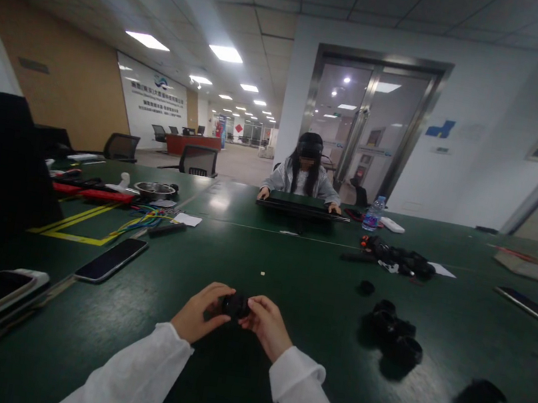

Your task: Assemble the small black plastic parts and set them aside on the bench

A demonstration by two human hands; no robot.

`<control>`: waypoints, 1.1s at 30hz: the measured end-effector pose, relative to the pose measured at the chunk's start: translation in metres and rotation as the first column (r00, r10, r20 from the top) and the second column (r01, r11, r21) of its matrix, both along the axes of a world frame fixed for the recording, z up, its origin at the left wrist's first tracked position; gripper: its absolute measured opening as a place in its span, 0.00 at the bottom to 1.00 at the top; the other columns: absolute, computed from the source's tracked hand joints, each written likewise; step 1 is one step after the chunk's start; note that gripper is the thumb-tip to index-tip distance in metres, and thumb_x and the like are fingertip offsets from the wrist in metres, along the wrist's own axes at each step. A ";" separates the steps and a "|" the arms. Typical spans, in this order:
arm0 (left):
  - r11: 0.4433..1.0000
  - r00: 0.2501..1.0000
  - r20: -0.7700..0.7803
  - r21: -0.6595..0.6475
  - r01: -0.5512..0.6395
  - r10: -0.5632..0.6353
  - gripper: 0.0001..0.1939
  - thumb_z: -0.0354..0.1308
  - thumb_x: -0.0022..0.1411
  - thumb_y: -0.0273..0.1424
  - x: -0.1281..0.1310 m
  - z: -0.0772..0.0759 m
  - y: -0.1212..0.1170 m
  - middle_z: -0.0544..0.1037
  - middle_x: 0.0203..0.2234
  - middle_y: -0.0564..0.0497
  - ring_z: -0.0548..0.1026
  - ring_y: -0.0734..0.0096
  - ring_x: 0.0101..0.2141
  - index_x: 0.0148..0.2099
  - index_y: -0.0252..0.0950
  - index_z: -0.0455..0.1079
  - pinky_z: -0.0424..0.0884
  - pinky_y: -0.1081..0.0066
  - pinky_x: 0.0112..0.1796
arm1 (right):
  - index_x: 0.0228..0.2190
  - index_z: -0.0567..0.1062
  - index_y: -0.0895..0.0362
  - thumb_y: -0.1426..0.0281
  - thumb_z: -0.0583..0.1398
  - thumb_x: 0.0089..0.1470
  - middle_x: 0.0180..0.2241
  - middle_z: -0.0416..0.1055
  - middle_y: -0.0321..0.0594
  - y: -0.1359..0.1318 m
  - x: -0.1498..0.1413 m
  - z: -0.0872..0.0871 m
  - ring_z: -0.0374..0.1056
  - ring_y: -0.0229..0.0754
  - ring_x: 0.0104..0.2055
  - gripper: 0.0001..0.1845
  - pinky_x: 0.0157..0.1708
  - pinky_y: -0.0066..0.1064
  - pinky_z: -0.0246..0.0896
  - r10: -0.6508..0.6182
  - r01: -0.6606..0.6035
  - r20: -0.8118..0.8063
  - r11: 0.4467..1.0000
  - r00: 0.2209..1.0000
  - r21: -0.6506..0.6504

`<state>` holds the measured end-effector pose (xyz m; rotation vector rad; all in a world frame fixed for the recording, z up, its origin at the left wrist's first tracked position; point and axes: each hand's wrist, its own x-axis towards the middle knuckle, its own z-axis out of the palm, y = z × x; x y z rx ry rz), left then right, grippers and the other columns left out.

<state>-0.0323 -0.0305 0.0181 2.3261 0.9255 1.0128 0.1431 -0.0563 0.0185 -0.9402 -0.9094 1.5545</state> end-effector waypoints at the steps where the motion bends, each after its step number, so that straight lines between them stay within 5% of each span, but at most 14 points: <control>1: 1.000 1.000 -0.020 -0.002 -0.019 0.019 0.20 0.54 0.50 0.31 -0.001 0.000 0.001 0.67 0.42 0.46 0.69 0.65 0.38 0.48 0.39 0.60 0.68 0.67 0.36 | 0.25 0.67 0.58 0.64 0.61 0.40 0.20 0.67 0.34 0.000 0.000 0.001 0.65 0.34 0.22 0.11 0.23 0.26 0.56 0.013 -0.013 0.006 1.000 1.000 0.007; 5: 0.998 0.996 -0.073 -0.032 -0.046 0.044 0.19 0.50 0.54 0.36 -0.004 -0.001 0.004 0.71 0.41 0.48 0.70 0.65 0.39 0.49 0.40 0.60 0.65 0.66 0.40 | 0.26 0.68 0.59 0.65 0.61 0.39 0.21 0.68 0.34 -0.001 0.001 0.001 0.65 0.34 0.23 0.11 0.24 0.27 0.57 0.047 -0.048 0.028 0.999 0.999 0.021; 10: 0.999 0.996 -0.086 -0.050 0.014 -0.018 0.26 0.57 0.47 0.33 -0.004 -0.003 0.004 0.68 0.45 0.49 0.68 0.64 0.41 0.51 0.41 0.58 0.64 0.67 0.42 | 0.25 0.67 0.58 0.66 0.61 0.39 0.20 0.67 0.33 0.001 0.000 -0.004 0.64 0.33 0.21 0.10 0.23 0.26 0.56 -0.018 0.018 -0.029 1.000 0.999 0.020; 14: 0.994 0.993 -0.105 -0.090 -0.058 0.048 0.24 0.56 0.48 0.34 -0.002 -0.003 0.001 0.73 0.34 0.50 0.71 0.67 0.30 0.49 0.41 0.59 0.66 0.70 0.33 | 0.26 0.68 0.58 0.65 0.61 0.38 0.20 0.67 0.33 0.002 0.001 -0.005 0.64 0.34 0.22 0.11 0.24 0.27 0.57 -0.010 0.011 -0.031 1.000 0.999 0.025; 24: 0.962 0.976 0.025 -0.174 -0.208 0.216 0.16 0.50 0.50 0.44 -0.002 0.005 0.000 0.67 0.17 0.54 0.66 0.72 0.20 0.26 0.35 0.65 0.59 0.75 0.23 | 0.25 0.68 0.58 0.70 0.61 0.38 0.25 0.67 0.34 -0.004 0.000 0.004 0.64 0.34 0.25 0.08 0.27 0.28 0.58 0.005 -0.007 0.026 0.999 1.000 0.047; 27: 0.888 0.928 0.213 -0.415 -0.199 0.307 0.20 0.49 0.49 0.48 -0.001 0.002 0.006 0.66 0.13 0.55 0.66 0.73 0.16 0.22 0.34 0.64 0.60 0.75 0.20 | 0.26 0.68 0.57 0.70 0.61 0.39 0.27 0.67 0.34 -0.002 0.004 0.001 0.64 0.35 0.25 0.08 0.26 0.28 0.58 -0.036 0.034 0.022 0.997 0.999 0.066; 33: 0.600 0.709 0.429 -0.800 0.010 0.560 0.27 0.51 0.41 0.53 -0.008 -0.003 0.026 0.71 0.16 0.48 0.68 0.73 0.14 0.24 0.29 0.65 0.62 0.73 0.18 | 0.28 0.68 0.55 0.68 0.59 0.40 0.27 0.68 0.35 0.009 0.030 -0.002 0.64 0.35 0.26 0.09 0.25 0.28 0.59 -0.239 0.245 -0.075 0.967 0.968 0.071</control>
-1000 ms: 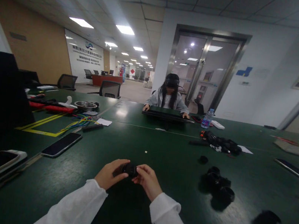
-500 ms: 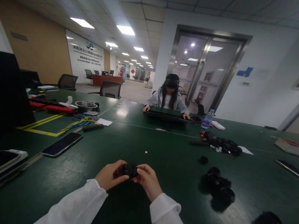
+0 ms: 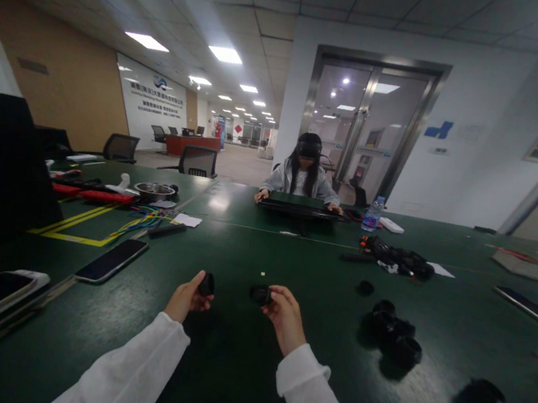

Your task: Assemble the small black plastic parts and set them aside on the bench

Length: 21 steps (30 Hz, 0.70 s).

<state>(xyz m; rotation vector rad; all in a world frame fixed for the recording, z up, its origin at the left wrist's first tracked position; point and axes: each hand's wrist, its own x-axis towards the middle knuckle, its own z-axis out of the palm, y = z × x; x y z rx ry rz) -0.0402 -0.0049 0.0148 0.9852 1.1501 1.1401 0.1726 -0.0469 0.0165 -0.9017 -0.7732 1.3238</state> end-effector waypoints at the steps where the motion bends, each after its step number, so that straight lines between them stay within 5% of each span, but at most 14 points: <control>1: 0.999 0.999 0.049 -0.036 -0.004 0.006 0.28 0.51 0.42 0.53 -0.002 0.000 0.002 0.71 0.15 0.48 0.68 0.73 0.14 0.24 0.28 0.65 0.62 0.73 0.18 | 0.28 0.68 0.55 0.68 0.59 0.40 0.27 0.68 0.35 0.002 0.007 0.001 0.64 0.35 0.26 0.09 0.25 0.28 0.59 -0.054 0.054 -0.029 0.999 0.998 -0.003; 5: 0.998 0.990 0.141 -0.065 -0.014 0.023 0.27 0.48 0.45 0.52 -0.006 0.004 0.003 0.71 0.14 0.49 0.68 0.74 0.14 0.22 0.29 0.64 0.63 0.74 0.18 | 0.24 0.66 0.54 0.64 0.58 0.40 0.20 0.66 0.34 0.011 0.043 0.005 0.62 0.37 0.22 0.08 0.24 0.31 0.61 -0.289 0.289 -0.063 0.957 0.955 -0.008; 9: 0.998 0.991 0.136 -0.055 -0.008 0.015 0.27 0.46 0.45 0.53 -0.005 0.007 0.001 0.71 0.14 0.49 0.68 0.73 0.15 0.21 0.31 0.63 0.63 0.74 0.19 | 0.20 0.63 0.53 0.57 0.52 0.40 0.17 0.64 0.35 0.013 0.084 0.007 0.62 0.39 0.21 0.12 0.23 0.35 0.60 -0.475 0.473 0.083 0.880 0.876 0.049; 15: 0.999 0.986 0.164 -0.032 0.024 -0.018 0.28 0.46 0.45 0.53 -0.006 0.006 0.000 0.70 0.16 0.50 0.67 0.75 0.15 0.21 0.30 0.64 0.62 0.74 0.20 | 0.24 0.63 0.54 0.56 0.53 0.38 0.24 0.65 0.39 0.002 0.129 0.014 0.62 0.45 0.32 0.15 0.32 0.40 0.57 -0.710 0.727 0.372 0.676 0.597 0.124; 17: 0.999 0.983 0.183 -0.025 0.028 -0.023 0.28 0.46 0.45 0.54 -0.007 0.006 0.000 0.70 0.16 0.50 0.67 0.76 0.15 0.21 0.30 0.64 0.62 0.74 0.20 | 0.28 0.66 0.56 0.59 0.56 0.37 0.32 0.67 0.44 -0.003 0.137 0.017 0.59 0.51 0.40 0.16 0.38 0.44 0.51 -0.705 0.750 0.581 0.621 0.407 0.228; 19: 0.999 0.981 0.194 -0.027 0.025 -0.019 0.28 0.47 0.44 0.54 -0.008 0.006 0.001 0.70 0.16 0.50 0.67 0.76 0.15 0.20 0.30 0.64 0.62 0.74 0.20 | 0.32 0.67 0.57 0.60 0.54 0.41 0.38 0.66 0.49 -0.006 0.143 0.017 0.54 0.54 0.45 0.17 0.42 0.48 0.45 -0.570 0.702 0.821 0.603 0.047 0.379; 21: 0.999 0.979 0.202 -0.033 0.023 -0.016 0.28 0.47 0.44 0.54 -0.008 0.005 0.002 0.70 0.16 0.51 0.67 0.76 0.15 0.21 0.30 0.64 0.62 0.74 0.20 | 0.36 0.67 0.57 0.61 0.50 0.46 0.40 0.66 0.50 -0.008 0.147 0.015 0.53 0.55 0.46 0.17 0.42 0.48 0.43 -0.367 0.623 0.888 0.635 -0.277 0.457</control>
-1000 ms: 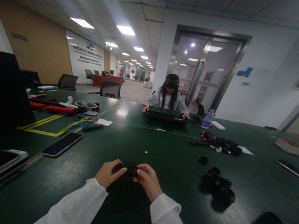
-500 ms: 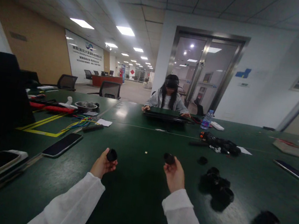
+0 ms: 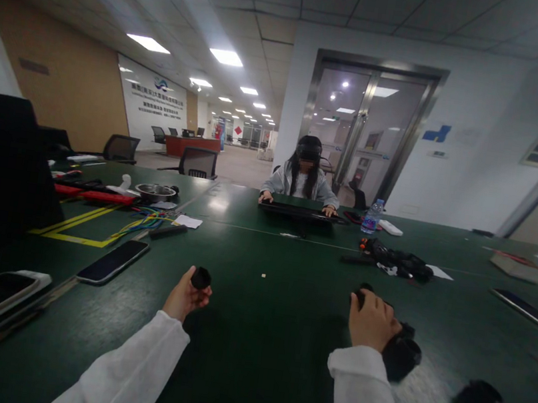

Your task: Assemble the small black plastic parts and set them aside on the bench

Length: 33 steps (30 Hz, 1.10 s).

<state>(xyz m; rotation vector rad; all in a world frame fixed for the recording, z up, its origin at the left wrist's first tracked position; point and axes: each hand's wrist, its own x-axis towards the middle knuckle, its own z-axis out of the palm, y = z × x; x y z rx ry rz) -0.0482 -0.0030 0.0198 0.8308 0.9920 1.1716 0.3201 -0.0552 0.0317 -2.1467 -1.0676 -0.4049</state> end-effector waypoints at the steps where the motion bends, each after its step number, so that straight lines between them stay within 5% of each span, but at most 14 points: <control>1: 1.000 1.000 0.003 -0.004 -0.001 0.001 0.28 0.47 0.44 0.54 0.000 0.000 0.000 0.70 0.16 0.51 0.67 0.76 0.15 0.21 0.30 0.64 0.62 0.75 0.20 | 0.37 0.67 0.58 0.61 0.49 0.48 0.39 0.66 0.50 0.000 0.002 -0.001 0.53 0.55 0.46 0.18 0.41 0.47 0.44 -0.020 0.025 0.076 0.997 0.997 -0.071; 6: 1.000 1.000 0.017 -0.003 0.008 -0.008 0.28 0.46 0.45 0.53 0.000 -0.002 0.001 0.71 0.16 0.50 0.67 0.76 0.15 0.21 0.30 0.64 0.61 0.75 0.20 | 0.38 0.67 0.58 0.64 0.49 0.48 0.36 0.68 0.50 0.001 0.011 -0.007 0.55 0.54 0.43 0.16 0.37 0.45 0.44 -0.074 0.108 0.165 0.972 0.983 -0.209; 17: 1.000 0.999 0.034 -0.017 0.008 -0.008 0.28 0.45 0.46 0.53 0.001 0.000 0.001 0.70 0.15 0.51 0.67 0.76 0.14 0.21 0.30 0.64 0.60 0.76 0.19 | 0.31 0.69 0.57 0.71 0.48 0.48 0.39 0.66 0.46 -0.002 0.002 0.000 0.51 0.52 0.47 0.11 0.40 0.50 0.40 -0.199 0.220 0.162 0.967 0.966 -0.125; 20: 1.000 1.000 0.019 -0.017 0.012 -0.012 0.28 0.45 0.46 0.53 0.001 0.000 0.000 0.70 0.16 0.50 0.67 0.76 0.15 0.22 0.30 0.64 0.61 0.75 0.20 | 0.35 0.68 0.59 0.71 0.48 0.49 0.44 0.63 0.48 0.000 -0.014 0.007 0.50 0.53 0.48 0.13 0.42 0.51 0.41 -0.113 0.113 0.203 0.993 0.973 0.010; 23: 0.999 0.999 0.000 -0.013 0.038 -0.038 0.28 0.44 0.47 0.53 0.001 -0.002 -0.001 0.71 0.17 0.50 0.67 0.75 0.16 0.22 0.30 0.65 0.61 0.74 0.22 | 0.39 0.66 0.58 0.69 0.47 0.50 0.45 0.63 0.44 0.003 -0.052 0.013 0.54 0.47 0.48 0.15 0.44 0.43 0.47 0.127 -0.133 0.255 0.991 0.959 0.006; 25: 0.997 0.997 -0.014 -0.011 0.076 -0.076 0.29 0.44 0.48 0.53 0.002 -0.004 0.000 0.71 0.17 0.50 0.67 0.76 0.16 0.22 0.30 0.64 0.62 0.74 0.22 | 0.43 0.63 0.58 0.66 0.47 0.51 0.47 0.60 0.45 0.002 -0.089 0.012 0.54 0.47 0.50 0.18 0.45 0.42 0.49 0.445 -0.444 0.228 0.894 0.866 -0.059; 28: 0.984 0.984 -0.032 -0.025 0.174 -0.175 0.29 0.45 0.47 0.54 0.006 -0.009 0.003 0.71 0.17 0.49 0.67 0.75 0.17 0.22 0.29 0.65 0.62 0.73 0.23 | 0.50 0.55 0.54 0.64 0.48 0.51 0.52 0.56 0.42 -0.005 -0.149 0.007 0.51 0.44 0.53 0.23 0.50 0.40 0.49 0.780 -0.768 0.096 0.626 0.619 -0.137; 31: 0.947 0.946 -0.050 -0.036 0.318 -0.319 0.29 0.48 0.44 0.54 0.012 -0.016 0.002 0.70 0.15 0.49 0.67 0.73 0.16 0.24 0.28 0.66 0.62 0.72 0.22 | 0.53 0.46 0.52 0.64 0.53 0.48 0.56 0.48 0.40 -0.014 -0.193 0.004 0.46 0.43 0.56 0.32 0.53 0.40 0.48 0.906 -0.895 -0.026 0.411 0.422 -0.173; 33: 0.928 0.929 -0.055 0.044 0.369 -0.366 0.27 0.50 0.45 0.51 0.017 -0.021 -0.002 0.70 0.16 0.50 0.68 0.73 0.17 0.26 0.28 0.67 0.62 0.72 0.22 | 0.54 0.45 0.52 0.65 0.54 0.47 0.56 0.47 0.41 -0.020 -0.206 0.004 0.45 0.43 0.57 0.34 0.53 0.40 0.47 0.932 -0.926 -0.062 0.343 0.356 -0.156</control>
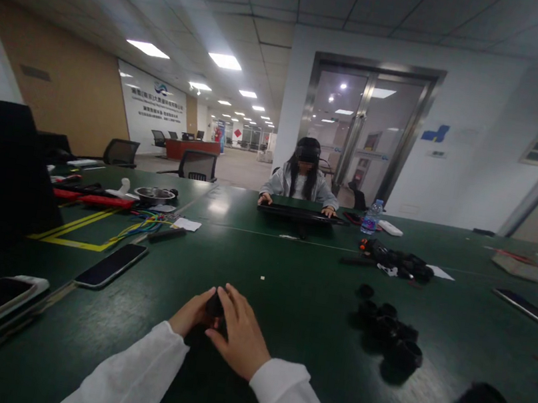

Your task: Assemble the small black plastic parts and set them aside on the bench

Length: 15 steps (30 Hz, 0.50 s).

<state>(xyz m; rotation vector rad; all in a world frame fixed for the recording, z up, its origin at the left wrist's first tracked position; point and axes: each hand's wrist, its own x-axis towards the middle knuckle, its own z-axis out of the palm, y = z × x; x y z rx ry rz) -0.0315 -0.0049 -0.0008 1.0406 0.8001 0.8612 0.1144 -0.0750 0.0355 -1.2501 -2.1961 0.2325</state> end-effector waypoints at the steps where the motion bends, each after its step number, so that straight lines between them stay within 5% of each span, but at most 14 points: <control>1: 0.999 1.000 0.007 0.039 0.025 -0.025 0.24 0.52 0.46 0.49 0.002 -0.002 -0.003 0.70 0.17 0.51 0.68 0.73 0.18 0.26 0.29 0.67 0.62 0.73 0.24 | 0.54 0.46 0.53 0.66 0.54 0.47 0.55 0.48 0.42 -0.002 -0.002 0.000 0.46 0.43 0.56 0.34 0.53 0.40 0.48 0.016 -0.016 -0.016 1.000 1.000 -0.003; 8: 0.976 0.985 -0.098 0.151 0.158 -0.145 0.28 0.45 0.50 0.51 0.009 0.005 -0.017 0.69 0.15 0.51 0.67 0.74 0.17 0.24 0.29 0.67 0.61 0.74 0.22 | 0.50 0.54 0.55 0.68 0.53 0.48 0.48 0.60 0.43 -0.001 0.016 -0.004 0.55 0.42 0.51 0.26 0.49 0.39 0.54 0.007 -0.003 -0.051 0.997 0.999 0.082; 11: 0.974 0.991 -0.120 0.209 0.084 -0.059 0.26 0.45 0.51 0.51 0.004 0.010 -0.012 0.71 0.20 0.50 0.68 0.76 0.18 0.26 0.30 0.66 0.60 0.76 0.21 | 0.50 0.54 0.57 0.67 0.51 0.49 0.47 0.61 0.46 0.013 0.044 -0.004 0.58 0.45 0.49 0.25 0.46 0.41 0.56 -0.201 0.207 -0.051 0.964 0.978 0.168; 15: 0.979 0.989 -0.132 0.197 -0.046 0.073 0.24 0.47 0.50 0.49 -0.005 0.010 -0.003 0.70 0.21 0.51 0.68 0.76 0.19 0.27 0.31 0.65 0.60 0.76 0.21 | 0.46 0.59 0.59 0.66 0.50 0.49 0.44 0.63 0.47 0.029 0.106 -0.003 0.58 0.47 0.46 0.21 0.43 0.40 0.54 -0.565 0.540 0.028 0.801 0.824 0.260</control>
